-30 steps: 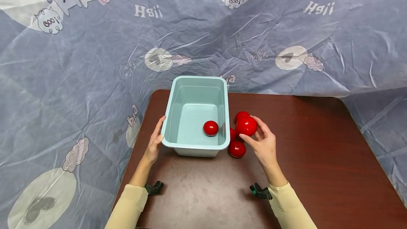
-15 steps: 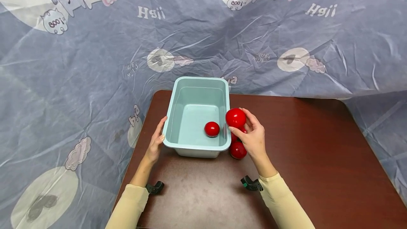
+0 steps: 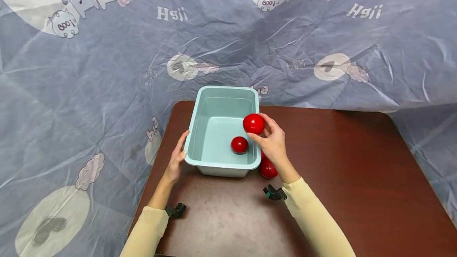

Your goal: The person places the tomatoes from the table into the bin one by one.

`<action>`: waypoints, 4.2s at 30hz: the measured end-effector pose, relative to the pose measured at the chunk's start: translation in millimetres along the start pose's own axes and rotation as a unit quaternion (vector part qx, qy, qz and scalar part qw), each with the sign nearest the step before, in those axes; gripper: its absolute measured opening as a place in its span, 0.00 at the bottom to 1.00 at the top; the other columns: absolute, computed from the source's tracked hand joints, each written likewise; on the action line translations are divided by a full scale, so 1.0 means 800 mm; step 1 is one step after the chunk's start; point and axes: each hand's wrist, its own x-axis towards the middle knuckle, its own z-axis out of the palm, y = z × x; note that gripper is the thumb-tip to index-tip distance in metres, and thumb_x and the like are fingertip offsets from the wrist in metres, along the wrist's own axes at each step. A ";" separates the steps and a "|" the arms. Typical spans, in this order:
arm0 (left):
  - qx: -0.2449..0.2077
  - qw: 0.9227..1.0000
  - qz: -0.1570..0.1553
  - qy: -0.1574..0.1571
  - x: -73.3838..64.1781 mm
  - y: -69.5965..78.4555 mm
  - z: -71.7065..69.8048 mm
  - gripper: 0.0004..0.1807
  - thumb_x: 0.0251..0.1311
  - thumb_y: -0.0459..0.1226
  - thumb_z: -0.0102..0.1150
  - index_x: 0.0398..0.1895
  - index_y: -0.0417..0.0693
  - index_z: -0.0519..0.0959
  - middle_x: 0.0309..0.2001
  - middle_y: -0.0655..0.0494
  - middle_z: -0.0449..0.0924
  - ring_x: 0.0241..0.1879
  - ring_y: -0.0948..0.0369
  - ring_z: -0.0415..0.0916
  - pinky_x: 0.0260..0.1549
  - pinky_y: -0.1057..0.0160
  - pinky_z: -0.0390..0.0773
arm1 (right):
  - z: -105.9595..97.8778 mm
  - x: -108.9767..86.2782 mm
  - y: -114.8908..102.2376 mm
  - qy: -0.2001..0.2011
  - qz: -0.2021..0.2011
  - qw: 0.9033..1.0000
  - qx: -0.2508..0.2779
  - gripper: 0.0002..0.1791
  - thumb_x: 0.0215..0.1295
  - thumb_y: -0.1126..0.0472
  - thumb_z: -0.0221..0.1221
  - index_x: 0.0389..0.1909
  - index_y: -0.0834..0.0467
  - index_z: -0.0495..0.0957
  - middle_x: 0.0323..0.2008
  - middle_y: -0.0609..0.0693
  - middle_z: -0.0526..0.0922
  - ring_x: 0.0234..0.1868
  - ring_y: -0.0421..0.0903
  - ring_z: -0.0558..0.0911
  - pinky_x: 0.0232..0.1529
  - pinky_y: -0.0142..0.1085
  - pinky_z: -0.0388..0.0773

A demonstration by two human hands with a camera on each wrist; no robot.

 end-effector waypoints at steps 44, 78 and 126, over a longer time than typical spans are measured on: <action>0.008 1.000 -0.018 0.008 -0.001 0.002 0.005 0.39 0.60 0.37 0.33 0.78 0.49 0.45 0.74 0.42 0.50 0.62 0.54 0.64 0.55 0.60 0.69 | -0.035 -0.006 0.084 0.070 0.022 0.997 -0.001 0.25 0.61 0.68 0.61 0.61 0.66 0.72 0.60 0.59 0.77 0.63 0.55 0.76 0.62 0.39 0.71; -0.002 1.000 -0.009 0.016 -0.002 -0.002 0.007 0.38 0.61 0.38 0.34 0.78 0.49 0.46 0.72 0.41 0.53 0.60 0.50 0.65 0.54 0.60 0.69 | -0.064 -0.093 0.135 0.031 0.013 0.993 -0.114 0.27 0.53 0.69 0.68 0.55 0.73 0.74 0.52 0.69 0.79 0.54 0.65 0.78 0.56 0.52 0.72; 0.001 1.000 -0.004 0.006 0.000 -0.003 0.003 0.39 0.60 0.39 0.34 0.78 0.48 0.45 0.73 0.37 0.51 0.63 0.45 0.63 0.56 0.57 0.69 | -0.072 -0.086 0.149 0.023 0.016 0.998 -0.051 0.41 0.43 0.74 0.72 0.63 0.64 0.71 0.62 0.60 0.72 0.57 0.44 0.76 0.54 0.21 0.70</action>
